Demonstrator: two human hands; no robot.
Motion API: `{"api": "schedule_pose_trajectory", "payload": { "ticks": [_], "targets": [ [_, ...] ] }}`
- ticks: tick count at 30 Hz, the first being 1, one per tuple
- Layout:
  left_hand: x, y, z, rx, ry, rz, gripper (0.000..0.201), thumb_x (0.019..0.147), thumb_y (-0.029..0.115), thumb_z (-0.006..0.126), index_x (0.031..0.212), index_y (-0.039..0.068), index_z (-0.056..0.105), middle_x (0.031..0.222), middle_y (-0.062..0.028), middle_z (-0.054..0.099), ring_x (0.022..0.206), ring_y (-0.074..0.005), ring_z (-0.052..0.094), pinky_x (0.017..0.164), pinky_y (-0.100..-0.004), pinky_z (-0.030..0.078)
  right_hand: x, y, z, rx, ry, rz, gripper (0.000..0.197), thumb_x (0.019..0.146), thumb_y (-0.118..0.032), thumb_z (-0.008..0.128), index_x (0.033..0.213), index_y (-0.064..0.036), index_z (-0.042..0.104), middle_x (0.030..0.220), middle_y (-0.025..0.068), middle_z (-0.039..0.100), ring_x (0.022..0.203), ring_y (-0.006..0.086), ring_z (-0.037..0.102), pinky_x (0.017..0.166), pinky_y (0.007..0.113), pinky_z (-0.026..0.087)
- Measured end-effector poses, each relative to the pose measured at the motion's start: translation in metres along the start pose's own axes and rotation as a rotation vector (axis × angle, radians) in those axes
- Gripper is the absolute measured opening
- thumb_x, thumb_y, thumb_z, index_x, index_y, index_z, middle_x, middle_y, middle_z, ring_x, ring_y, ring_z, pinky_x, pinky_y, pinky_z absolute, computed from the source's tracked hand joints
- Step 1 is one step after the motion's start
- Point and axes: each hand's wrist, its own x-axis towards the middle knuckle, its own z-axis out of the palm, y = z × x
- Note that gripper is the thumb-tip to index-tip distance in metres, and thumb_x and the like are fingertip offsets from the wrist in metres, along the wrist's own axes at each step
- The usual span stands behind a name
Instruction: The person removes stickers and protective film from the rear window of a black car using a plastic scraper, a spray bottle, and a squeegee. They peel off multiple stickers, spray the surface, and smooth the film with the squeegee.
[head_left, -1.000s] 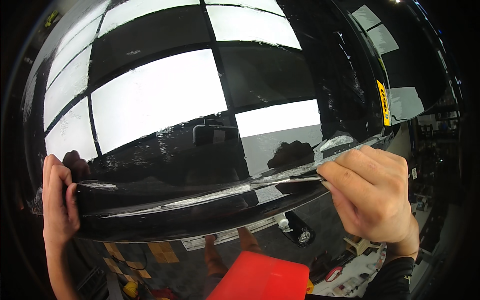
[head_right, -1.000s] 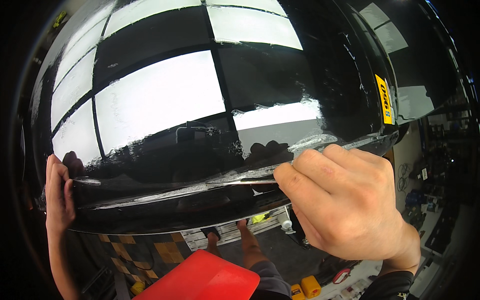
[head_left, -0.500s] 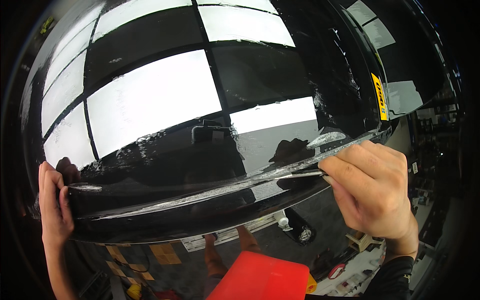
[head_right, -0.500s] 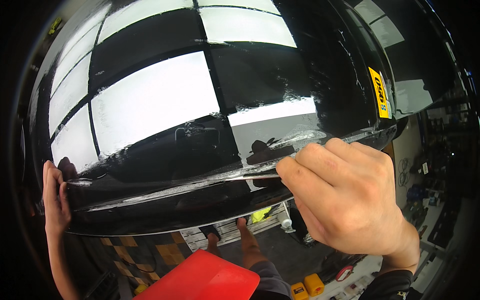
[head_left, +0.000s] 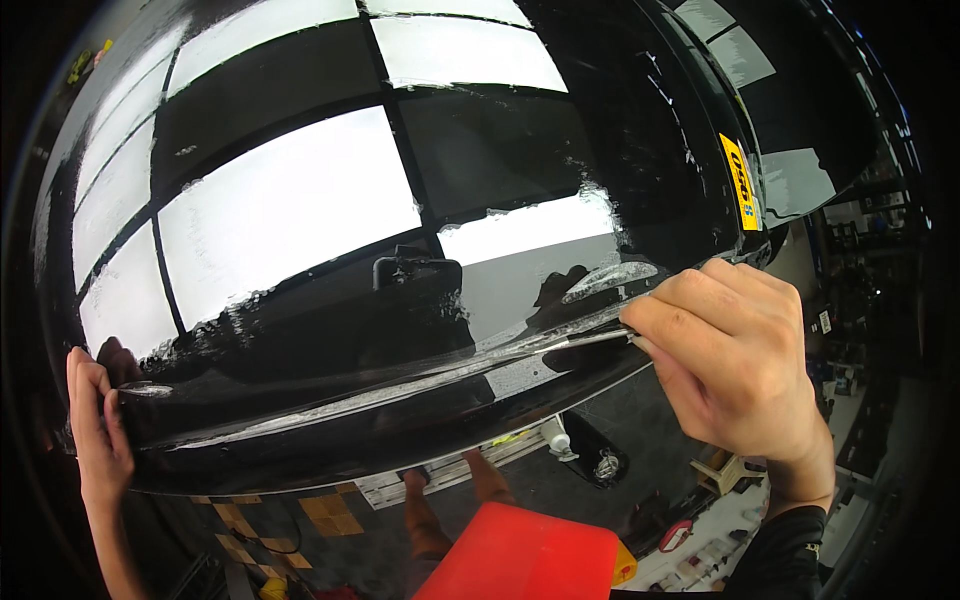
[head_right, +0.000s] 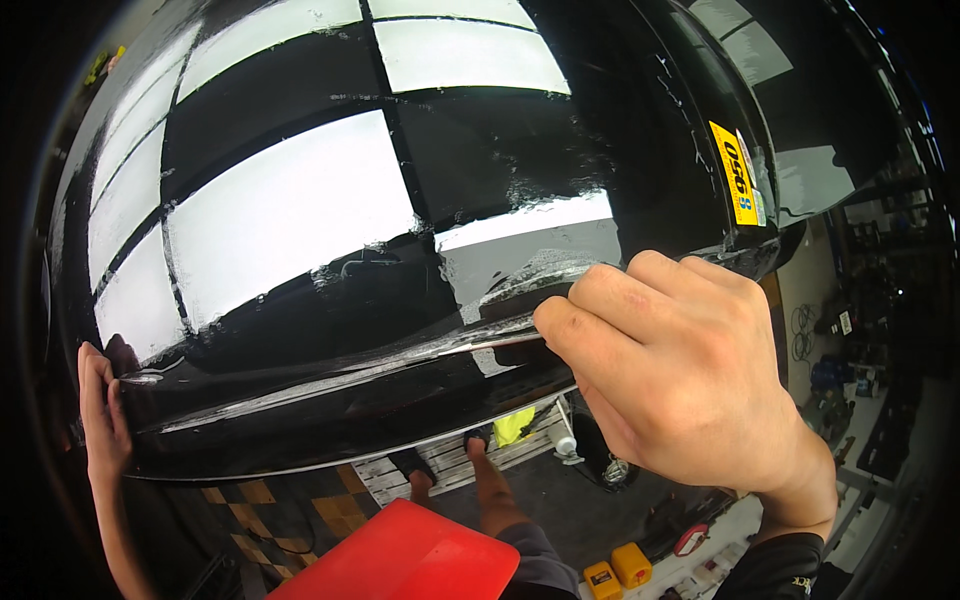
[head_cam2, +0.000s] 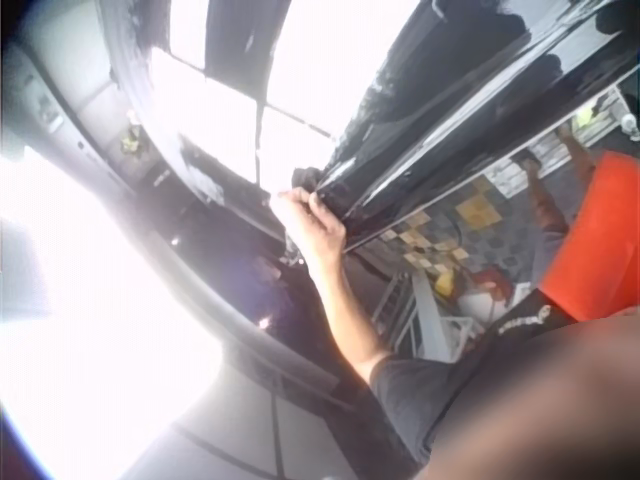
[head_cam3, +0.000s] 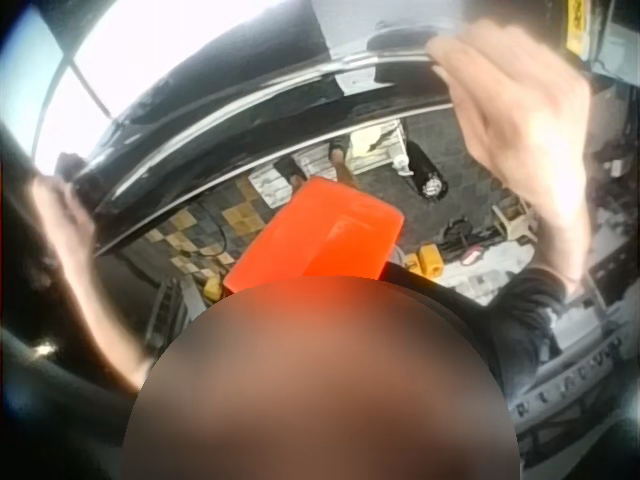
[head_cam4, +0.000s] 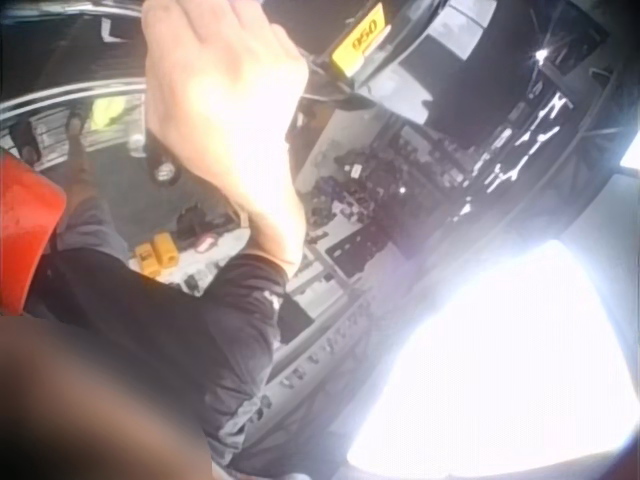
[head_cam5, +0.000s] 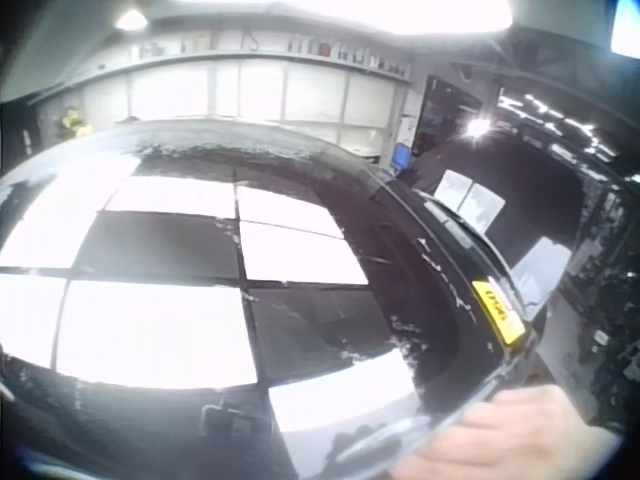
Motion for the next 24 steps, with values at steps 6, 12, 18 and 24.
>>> {"api": "schedule_pose_trajectory", "payload": {
  "ticks": [6,12,18,24],
  "targets": [
    [-0.004,-0.003,0.0,-0.007,-0.004,-0.024,0.006,0.105,-0.005,0.046,0.111,-0.006,0.045,0.102,-0.0152,0.038,0.095,-0.0328,0.04,0.105,-0.0328,0.038,-0.004,0.012,-0.001,-0.013,-0.017,0.001,0.027,0.068,0.005,0.08,0.094,-0.0031,0.077,0.084,0.0047,0.068,0.066,0.0227,0.061,0.058,0.036,0.045],
    [0.003,0.005,0.001,-0.052,0.015,-0.049,0.006,0.105,-0.005,0.048,0.11,-0.006,0.045,0.102,-0.0141,0.038,0.095,-0.0305,0.041,0.104,-0.0303,0.038,-0.005,0.017,-0.001,0.0,-0.012,-0.011,0.026,0.069,0.005,0.08,0.094,-0.0034,0.077,0.083,0.0042,0.067,0.066,0.0222,0.06,0.059,0.036,0.044],
    [0.044,0.085,-0.019,-0.301,-0.065,-0.186,0.004,0.105,-0.002,0.053,0.107,0.0,0.051,0.106,-0.0106,0.045,0.1,-0.0246,0.049,0.095,-0.0301,0.04,-0.007,0.018,-0.001,0.006,-0.001,-0.023,0.027,0.071,0.005,0.08,0.096,-0.0041,0.077,0.084,0.004,0.067,0.067,0.0223,0.06,0.059,0.036,0.044],
    [0.11,0.213,-0.007,-0.414,-0.045,0.181,0.048,0.084,-0.003,0.08,0.131,-0.003,0.067,0.116,-0.0196,0.066,0.102,-0.0362,0.068,0.089,-0.0415,0.055,-0.007,0.016,-0.002,-0.006,0.017,-0.036,0.026,0.073,0.004,0.08,0.097,-0.0045,0.076,0.086,0.004,0.068,0.068,0.0228,0.061,0.06,0.037,0.045]
  ]
}}
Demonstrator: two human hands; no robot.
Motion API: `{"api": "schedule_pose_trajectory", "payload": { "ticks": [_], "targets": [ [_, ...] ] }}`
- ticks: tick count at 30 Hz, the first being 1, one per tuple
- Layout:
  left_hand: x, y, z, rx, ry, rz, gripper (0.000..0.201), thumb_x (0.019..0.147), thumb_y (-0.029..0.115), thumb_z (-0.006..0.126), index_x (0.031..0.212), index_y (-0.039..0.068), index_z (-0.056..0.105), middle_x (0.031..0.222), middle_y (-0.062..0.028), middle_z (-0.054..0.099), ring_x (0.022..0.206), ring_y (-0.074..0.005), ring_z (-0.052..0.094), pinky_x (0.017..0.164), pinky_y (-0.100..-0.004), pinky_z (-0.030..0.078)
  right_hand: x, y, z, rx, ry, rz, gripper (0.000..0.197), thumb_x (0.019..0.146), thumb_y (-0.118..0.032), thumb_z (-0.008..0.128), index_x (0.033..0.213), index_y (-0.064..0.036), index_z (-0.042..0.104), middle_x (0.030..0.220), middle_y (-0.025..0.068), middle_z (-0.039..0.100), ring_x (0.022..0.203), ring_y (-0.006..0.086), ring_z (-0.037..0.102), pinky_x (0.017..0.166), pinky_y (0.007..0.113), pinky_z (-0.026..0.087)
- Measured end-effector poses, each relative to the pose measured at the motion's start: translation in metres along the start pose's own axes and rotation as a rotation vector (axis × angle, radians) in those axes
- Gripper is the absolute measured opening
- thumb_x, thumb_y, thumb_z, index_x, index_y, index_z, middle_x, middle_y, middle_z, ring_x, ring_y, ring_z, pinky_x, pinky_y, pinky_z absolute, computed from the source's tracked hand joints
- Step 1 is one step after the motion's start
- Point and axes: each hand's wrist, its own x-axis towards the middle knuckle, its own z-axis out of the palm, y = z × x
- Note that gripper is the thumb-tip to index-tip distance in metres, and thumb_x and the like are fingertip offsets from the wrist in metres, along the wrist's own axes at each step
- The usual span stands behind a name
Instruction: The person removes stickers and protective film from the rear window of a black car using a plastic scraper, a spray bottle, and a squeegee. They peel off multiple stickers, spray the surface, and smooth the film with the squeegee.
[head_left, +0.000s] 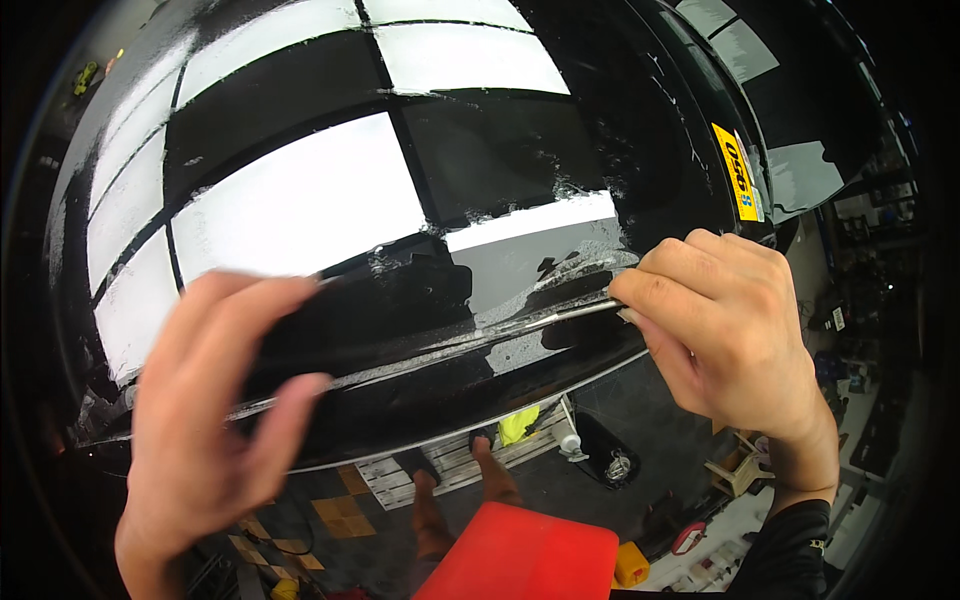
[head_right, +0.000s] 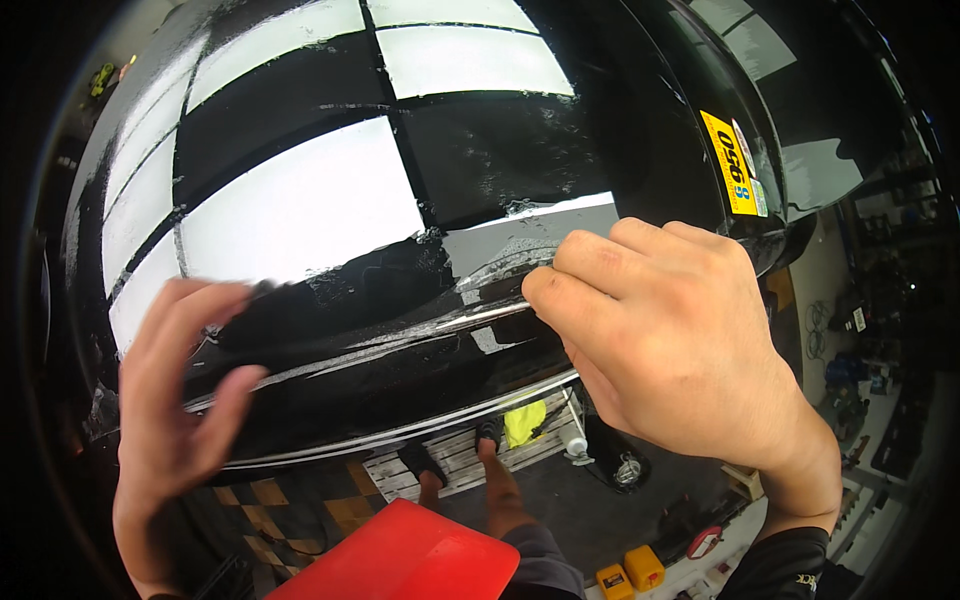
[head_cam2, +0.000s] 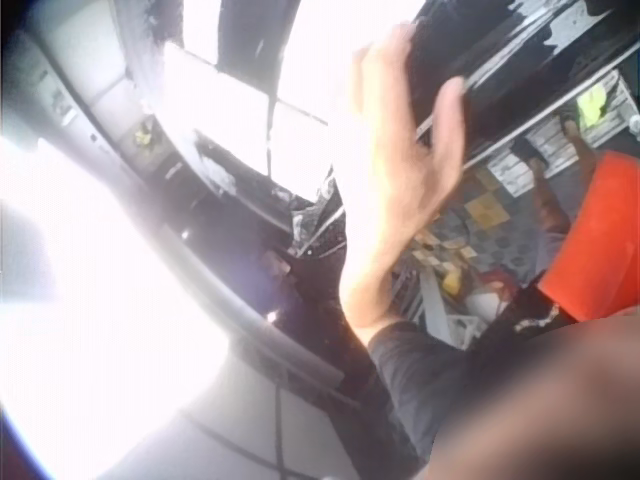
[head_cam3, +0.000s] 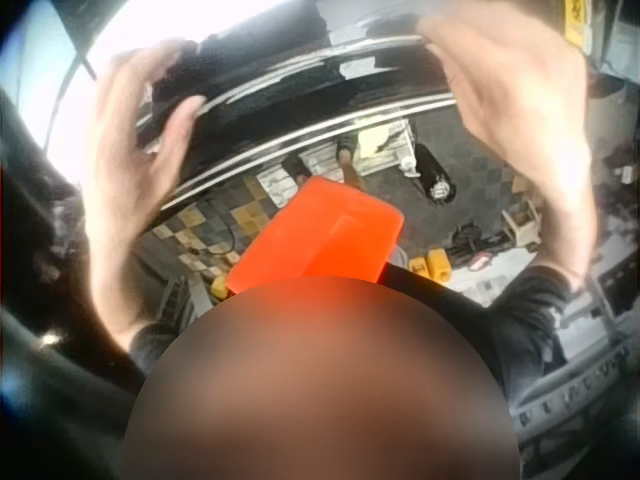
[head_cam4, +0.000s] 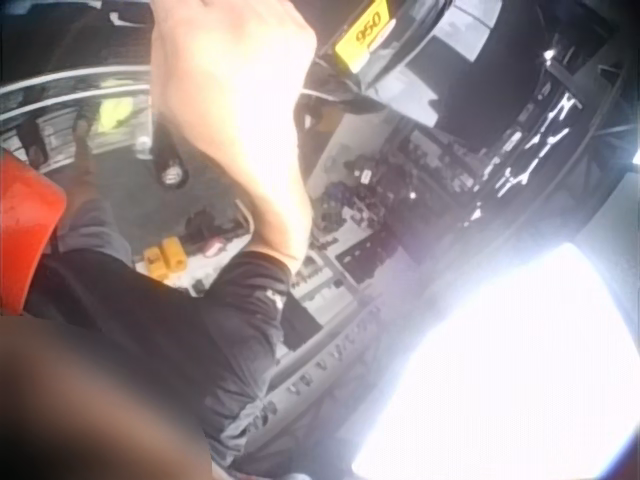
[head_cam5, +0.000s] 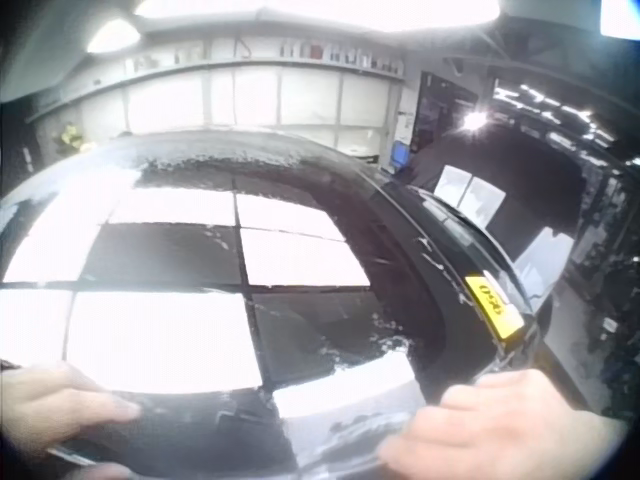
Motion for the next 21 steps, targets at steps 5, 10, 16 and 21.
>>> {"api": "schedule_pose_trajectory", "payload": {
  "ticks": [5,10,16,21],
  "targets": [
    [0.033,0.036,0.01,0.162,-0.237,0.017,0.026,0.087,-0.005,0.077,0.111,-0.001,0.067,0.104,-0.0182,0.063,0.096,-0.0387,0.065,0.083,-0.0473,0.054,0.001,0.001,-0.002,0.004,0.002,-0.015,0.024,0.075,0.004,0.081,0.097,-0.005,0.075,0.086,0.0037,0.067,0.068,0.0228,0.061,0.06,0.037,0.045],
    [0.041,0.036,0.008,0.217,-0.345,0.054,0.017,0.085,-0.005,0.074,0.098,0.0,0.063,0.092,-0.0174,0.06,0.088,-0.0383,0.061,0.077,-0.0486,0.051,-0.001,0.004,0.001,0.018,0.012,-0.018,0.023,0.076,0.003,0.081,0.097,-0.0052,0.076,0.087,0.0038,0.068,0.069,0.0228,0.061,0.06,0.037,0.045],
    [0.046,0.035,0.005,0.231,-0.266,0.109,0.018,0.084,-0.006,0.07,0.098,0.001,0.062,0.083,-0.0143,0.061,0.079,-0.0369,0.062,0.074,-0.0452,0.049,-0.003,0.006,0.002,0.035,-0.002,-0.015,0.025,0.076,0.003,0.081,0.1,-0.005,0.076,0.088,0.0041,0.069,0.07,0.0227,0.062,0.061,0.037,0.045],
    [0.048,0.031,0.011,-0.078,-0.334,-0.124,0.015,0.092,0.0,0.076,0.1,0.002,0.063,0.071,-0.0087,0.056,0.063,-0.0247,0.057,0.063,-0.0389,0.045,-0.004,0.008,0.003,0.055,0.018,-0.018,0.026,0.076,0.003,0.081,0.1,-0.0047,0.077,0.088,0.0045,0.069,0.071,0.0233,0.063,0.061,0.038,0.047]
  ]
}}
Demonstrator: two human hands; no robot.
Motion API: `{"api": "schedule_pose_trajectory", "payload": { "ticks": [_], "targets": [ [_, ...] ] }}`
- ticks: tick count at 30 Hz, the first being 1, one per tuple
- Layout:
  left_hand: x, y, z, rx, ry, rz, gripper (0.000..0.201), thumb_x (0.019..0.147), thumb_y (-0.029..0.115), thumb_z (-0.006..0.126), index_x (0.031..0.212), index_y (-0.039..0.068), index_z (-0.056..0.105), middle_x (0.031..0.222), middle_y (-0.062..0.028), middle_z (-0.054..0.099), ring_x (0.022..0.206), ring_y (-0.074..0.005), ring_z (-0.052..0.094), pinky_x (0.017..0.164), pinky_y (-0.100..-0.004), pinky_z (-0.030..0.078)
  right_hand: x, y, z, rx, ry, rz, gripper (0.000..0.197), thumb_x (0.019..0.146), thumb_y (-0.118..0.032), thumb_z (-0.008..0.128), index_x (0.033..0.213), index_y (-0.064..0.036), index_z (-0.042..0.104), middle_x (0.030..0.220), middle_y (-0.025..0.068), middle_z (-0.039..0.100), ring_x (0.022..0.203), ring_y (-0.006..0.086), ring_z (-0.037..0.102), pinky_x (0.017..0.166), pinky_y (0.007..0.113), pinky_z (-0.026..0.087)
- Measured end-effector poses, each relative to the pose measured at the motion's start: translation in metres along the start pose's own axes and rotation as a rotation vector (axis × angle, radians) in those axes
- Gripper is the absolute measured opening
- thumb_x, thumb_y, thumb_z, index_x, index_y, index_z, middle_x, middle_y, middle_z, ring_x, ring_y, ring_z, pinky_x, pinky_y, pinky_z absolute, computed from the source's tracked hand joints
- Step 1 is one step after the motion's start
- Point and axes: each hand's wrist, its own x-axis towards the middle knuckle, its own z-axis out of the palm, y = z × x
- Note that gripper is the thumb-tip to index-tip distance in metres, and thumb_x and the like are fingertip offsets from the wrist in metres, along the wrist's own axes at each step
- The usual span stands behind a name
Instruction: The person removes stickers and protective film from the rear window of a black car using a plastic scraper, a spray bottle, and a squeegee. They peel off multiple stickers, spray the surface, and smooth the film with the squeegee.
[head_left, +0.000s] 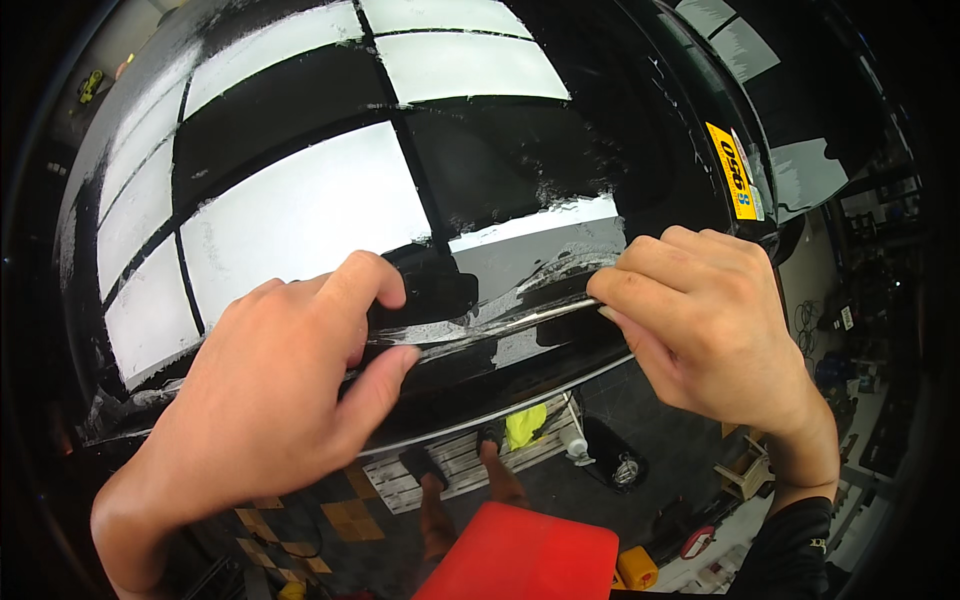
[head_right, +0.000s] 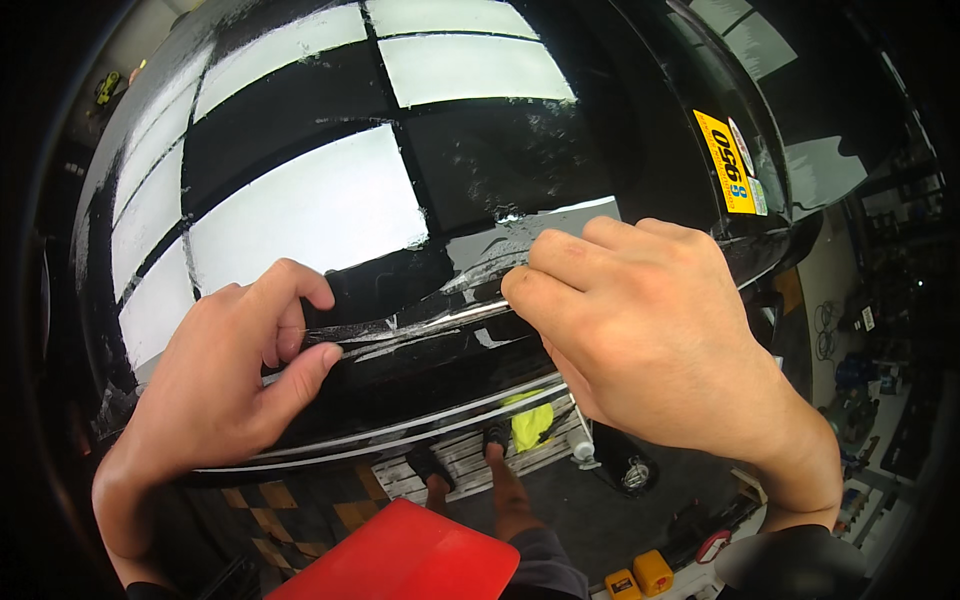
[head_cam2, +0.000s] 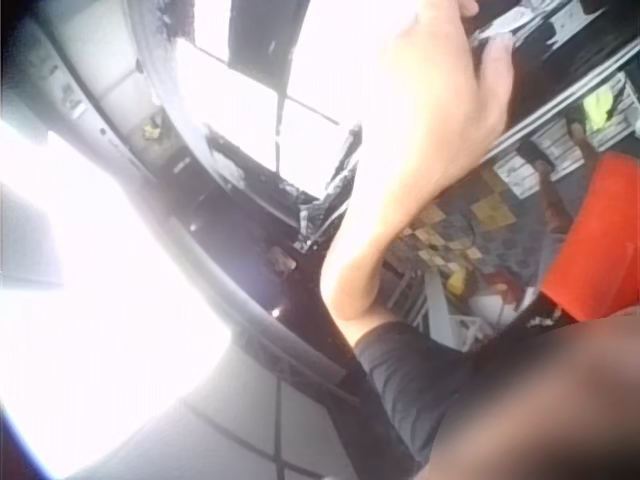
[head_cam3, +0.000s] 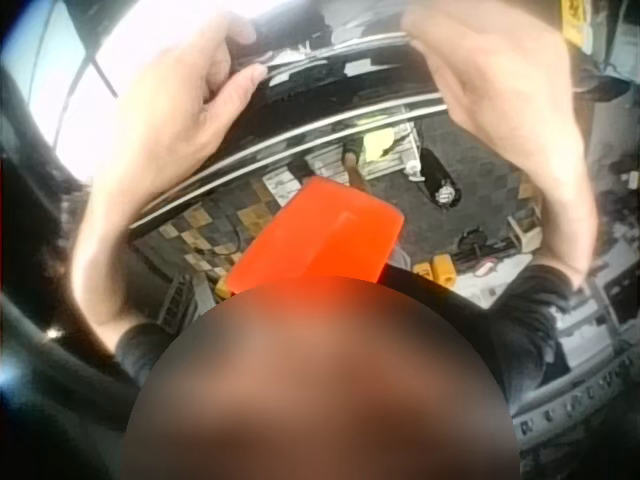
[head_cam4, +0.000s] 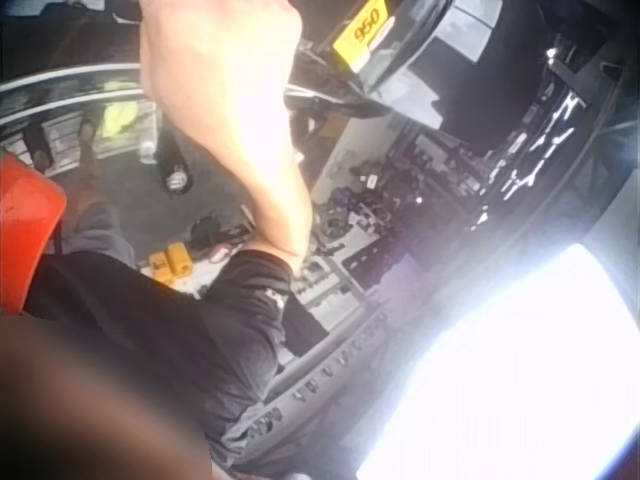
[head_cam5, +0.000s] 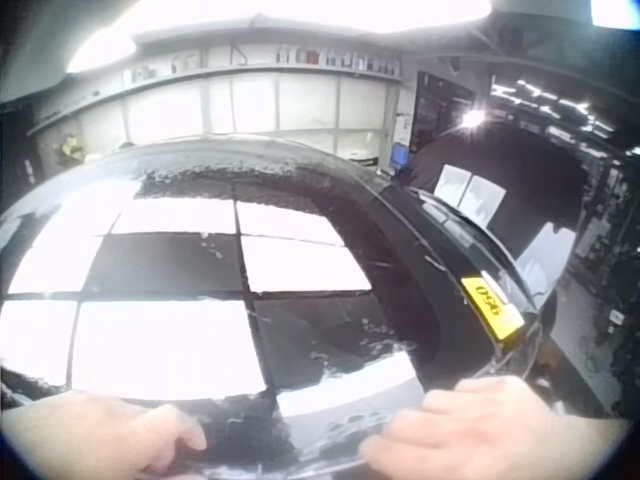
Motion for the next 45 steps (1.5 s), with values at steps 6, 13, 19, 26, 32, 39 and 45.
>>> {"api": "schedule_pose_trajectory", "payload": {
  "ticks": [6,13,19,26,32,39,45],
  "targets": [
    [0.003,-0.013,0.013,-0.048,0.136,0.061,0.015,0.095,0.0,0.079,0.089,0.001,0.065,0.07,-0.0073,0.056,0.058,-0.0181,0.049,0.056,-0.0337,0.039,-0.001,0.003,0.0,0.005,-0.013,-0.004,0.027,0.075,0.003,0.082,0.1,-0.0048,0.076,0.089,0.0045,0.069,0.071,0.0233,0.063,0.062,0.038,0.047],
    [0.002,-0.014,0.016,-0.058,0.165,0.052,0.016,0.093,-0.003,0.079,0.086,-0.001,0.064,0.072,-0.0093,0.059,0.061,-0.0172,0.053,0.058,-0.0326,0.043,-0.005,0.007,-0.003,0.004,-0.011,0.0,0.026,0.075,0.003,0.082,0.1,-0.0049,0.076,0.087,0.0043,0.068,0.07,0.0228,0.062,0.061,0.037,0.047],
    [0.001,-0.01,0.014,-0.122,0.148,-0.052,0.016,0.092,-0.007,0.077,0.086,-0.003,0.063,0.074,-0.0099,0.061,0.064,-0.0175,0.056,0.062,-0.0316,0.047,-0.011,0.014,-0.005,-0.016,-0.018,0.011,0.026,0.075,0.003,0.082,0.099,-0.0048,0.076,0.087,0.0045,0.068,0.069,0.0227,0.062,0.061,0.037,0.047],
    [0.0,-0.01,0.015,-0.133,0.187,-0.039,0.016,0.092,-0.008,0.077,0.086,-0.003,0.062,0.072,-0.0098,0.06,0.064,-0.0179,0.056,0.062,-0.0316,0.047,-0.018,0.023,-0.007,-0.007,-0.001,0.021,0.025,0.076,0.003,0.082,0.099,-0.0045,0.076,0.086,0.0042,0.067,0.069,0.0229,0.062,0.061,0.038,0.047],
    [0.002,-0.012,0.015,-0.121,0.194,-0.018,0.016,0.091,-0.008,0.076,0.086,-0.002,0.062,0.072,-0.0091,0.059,0.064,-0.0184,0.055,0.062,-0.0318,0.046,-0.023,0.029,-0.006,-0.026,-0.006,0.034,0.025,0.076,0.003,0.082,0.099,-0.0046,0.076,0.085,0.0042,0.067,0.069,0.023,0.062,0.061,0.038,0.047],
    [0.003,-0.013,0.014,-0.158,0.193,-0.045,0.016,0.091,-0.006,0.075,0.086,-0.001,0.061,0.073,-0.0084,0.058,0.065,-0.0175,0.054,0.064,-0.031,0.045,-0.029,0.036,-0.007,-0.028,-0.017,0.058,0.025,0.075,0.003,0.082,0.099,-0.0046,0.076,0.085,0.0042,0.067,0.069,0.0227,0.062,0.061,0.038,0.048],
    [0.004,-0.016,0.013,-0.159,0.2,-0.024,0.016,0.09,-0.01,0.074,0.086,-0.002,0.06,0.073,-0.0093,0.057,0.063,-0.017,0.053,0.061,-0.0306,0.044,-0.033,0.043,-0.008,-0.018,-0.028,0.069,0.025,0.075,0.003,0.082,0.099,-0.0052,0.077,0.086,0.0043,0.067,0.07,0.0238,0.062,0.062,0.038,0.048]
  ]
}}
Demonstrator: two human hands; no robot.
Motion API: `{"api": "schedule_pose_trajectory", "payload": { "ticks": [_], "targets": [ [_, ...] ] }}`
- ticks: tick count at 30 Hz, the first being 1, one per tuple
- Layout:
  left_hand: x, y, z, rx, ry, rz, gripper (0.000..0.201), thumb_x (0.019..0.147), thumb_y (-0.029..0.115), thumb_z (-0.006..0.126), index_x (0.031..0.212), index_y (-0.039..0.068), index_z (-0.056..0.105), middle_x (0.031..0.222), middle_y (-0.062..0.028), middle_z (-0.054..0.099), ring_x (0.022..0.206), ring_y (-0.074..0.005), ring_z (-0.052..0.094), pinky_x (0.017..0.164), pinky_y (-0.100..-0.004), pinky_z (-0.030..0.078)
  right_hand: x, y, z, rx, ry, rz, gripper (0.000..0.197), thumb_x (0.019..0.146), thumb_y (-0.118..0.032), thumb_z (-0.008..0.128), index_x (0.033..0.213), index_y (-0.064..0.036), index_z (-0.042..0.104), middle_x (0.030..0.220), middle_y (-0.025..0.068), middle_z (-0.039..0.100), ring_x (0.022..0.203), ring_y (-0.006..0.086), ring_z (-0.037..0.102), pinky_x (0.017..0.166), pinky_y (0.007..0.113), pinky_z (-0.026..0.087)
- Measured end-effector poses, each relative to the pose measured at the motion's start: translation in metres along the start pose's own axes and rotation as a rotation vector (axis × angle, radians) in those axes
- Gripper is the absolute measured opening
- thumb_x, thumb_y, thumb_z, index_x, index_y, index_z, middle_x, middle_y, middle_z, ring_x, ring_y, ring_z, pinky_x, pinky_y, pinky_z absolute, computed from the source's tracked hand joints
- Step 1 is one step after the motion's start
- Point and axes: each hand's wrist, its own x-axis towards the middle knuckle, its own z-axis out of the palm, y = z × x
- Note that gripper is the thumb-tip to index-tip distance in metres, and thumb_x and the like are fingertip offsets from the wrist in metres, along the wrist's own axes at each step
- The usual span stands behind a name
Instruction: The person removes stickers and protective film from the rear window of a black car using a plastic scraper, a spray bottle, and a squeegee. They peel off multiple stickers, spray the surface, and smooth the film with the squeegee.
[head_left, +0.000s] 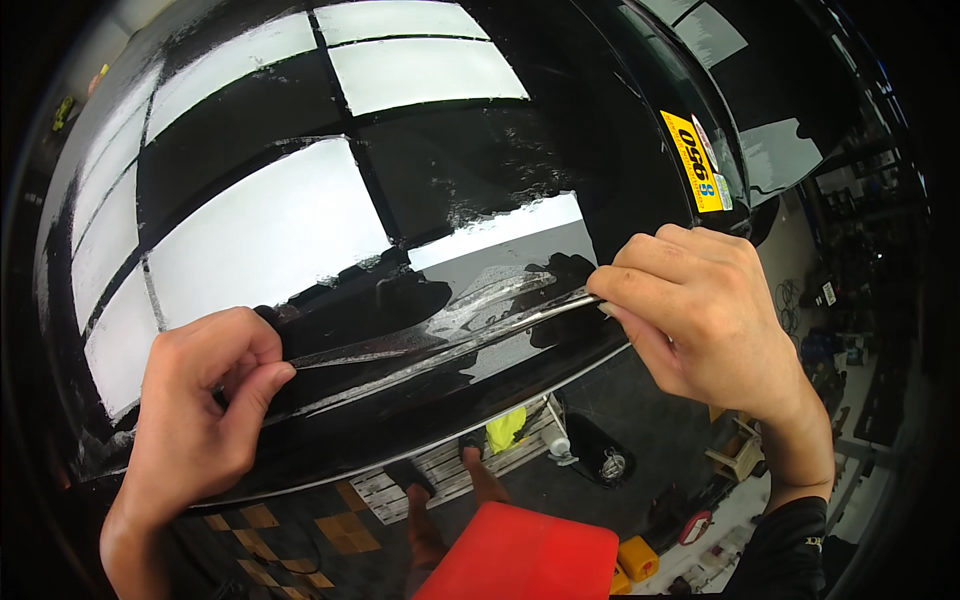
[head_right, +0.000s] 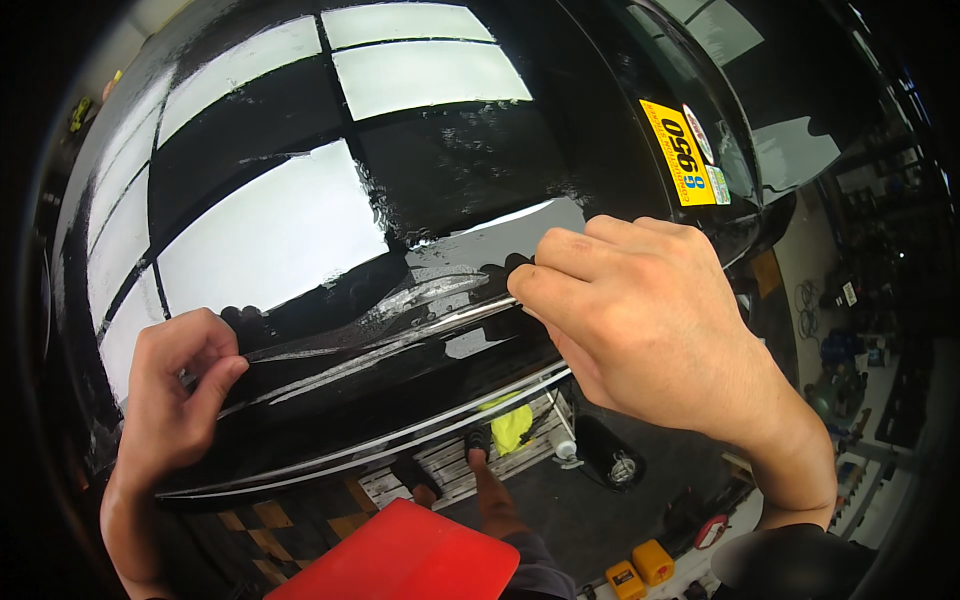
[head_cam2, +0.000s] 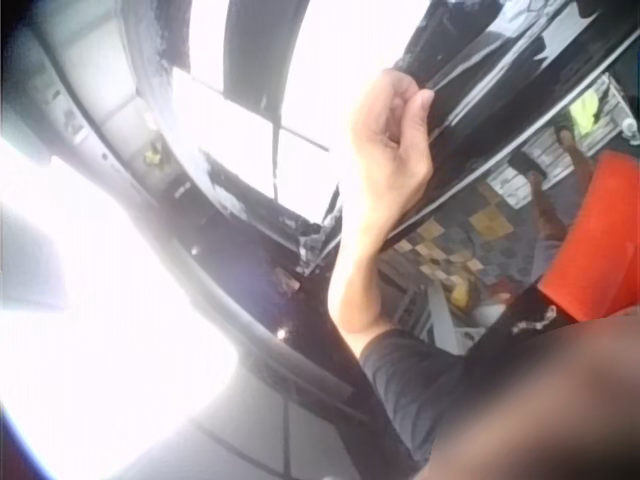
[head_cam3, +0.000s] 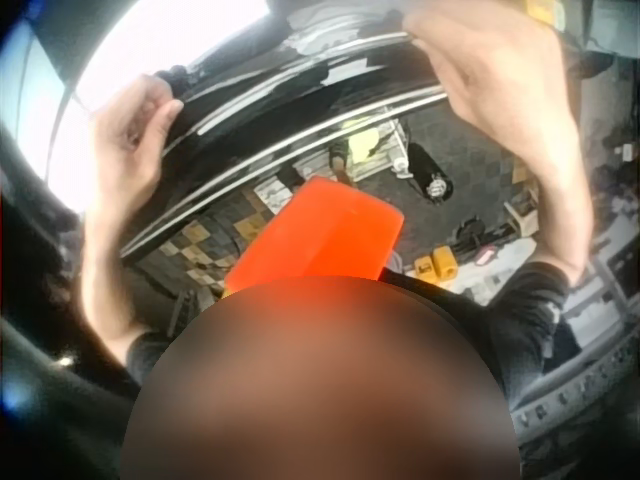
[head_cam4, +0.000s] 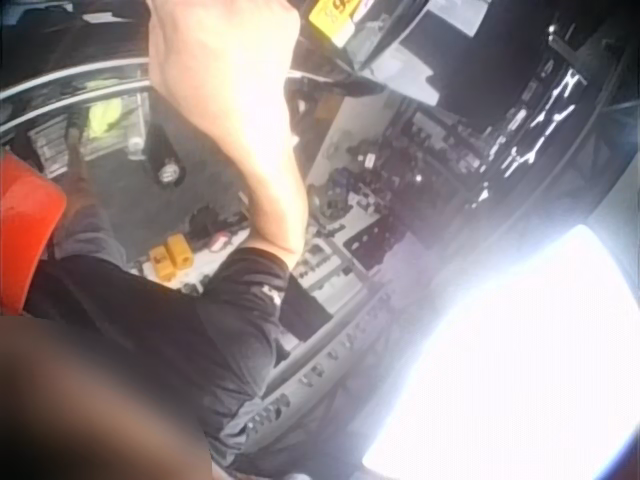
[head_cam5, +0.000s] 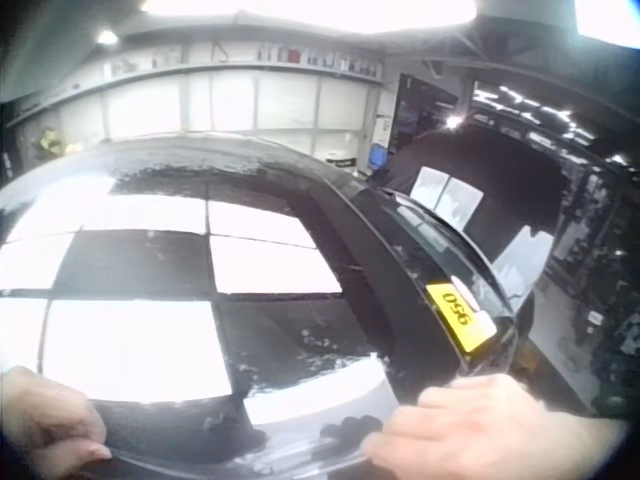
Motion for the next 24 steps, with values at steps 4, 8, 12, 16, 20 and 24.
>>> {"api": "schedule_pose_trajectory", "payload": {
  "ticks": [4,8,12,16,20,24],
  "targets": [
    [0.001,-0.001,-0.001,0.042,0.002,0.043,0.017,0.089,-0.011,0.075,0.086,-0.003,0.06,0.073,-0.0096,0.057,0.062,-0.0172,0.052,0.059,-0.0305,0.044,-0.003,0.005,0.0,0.0,-0.01,0.01,0.025,0.076,0.003,0.082,0.099,-0.0052,0.077,0.086,0.0043,0.068,0.07,0.0242,0.063,0.062,0.039,0.048],
    [0.003,-0.001,-0.001,0.047,0.002,0.045,0.018,0.087,-0.012,0.074,0.086,-0.002,0.059,0.072,-0.0093,0.056,0.062,-0.0177,0.051,0.059,-0.0304,0.043,-0.007,0.009,-0.001,-0.009,-0.018,0.025,0.025,0.076,0.003,0.082,0.098,-0.0051,0.077,0.086,0.0043,0.068,0.07,0.024,0.063,0.062,0.038,0.048],
    [0.005,-0.002,-0.004,0.052,-0.004,0.049,0.018,0.087,-0.01,0.074,0.085,-0.001,0.059,0.072,-0.0089,0.056,0.062,-0.0177,0.051,0.059,-0.0305,0.042,-0.01,0.015,-0.002,-0.004,-0.017,0.036,0.024,0.076,0.003,0.082,0.098,-0.0053,0.077,0.086,0.0043,0.068,0.07,0.0237,0.063,0.062,0.038,0.048],
    [0.006,-0.004,-0.006,0.095,-0.004,0.076,0.017,0.087,-0.008,0.074,0.085,-0.001,0.059,0.072,-0.0084,0.056,0.062,-0.0177,0.051,0.06,-0.0307,0.042,-0.013,0.018,-0.004,-0.011,-0.022,0.047,0.023,0.077,0.003,0.082,0.097,-0.0054,0.077,0.086,0.0043,0.069,0.07,0.0237,0.064,0.062,0.038,0.048],
    [0.007,-0.006,-0.005,0.057,0.01,0.056,0.018,0.087,-0.007,0.075,0.085,0.0,0.058,0.072,-0.0078,0.056,0.062,-0.0176,0.051,0.06,-0.0306,0.041,-0.016,0.023,-0.003,-0.015,-0.013,0.054,0.022,0.077,0.004,0.081,0.097,-0.0054,0.077,0.086,0.0042,0.069,0.07,0.0241,0.064,0.063,0.038,0.048],
    [0.008,-0.008,-0.005,0.066,0.02,0.073,0.018,0.088,-0.006,0.075,0.085,0.0,0.058,0.072,-0.0074,0.055,0.062,-0.0176,0.051,0.06,-0.031,0.041,-0.021,0.027,-0.002,-0.01,-0.001,0.063,0.022,0.077,0.003,0.082,0.097,-0.0054,0.077,0.086,0.0043,0.069,0.071,0.0244,0.064,0.064,0.039,0.049]
  ]
}}
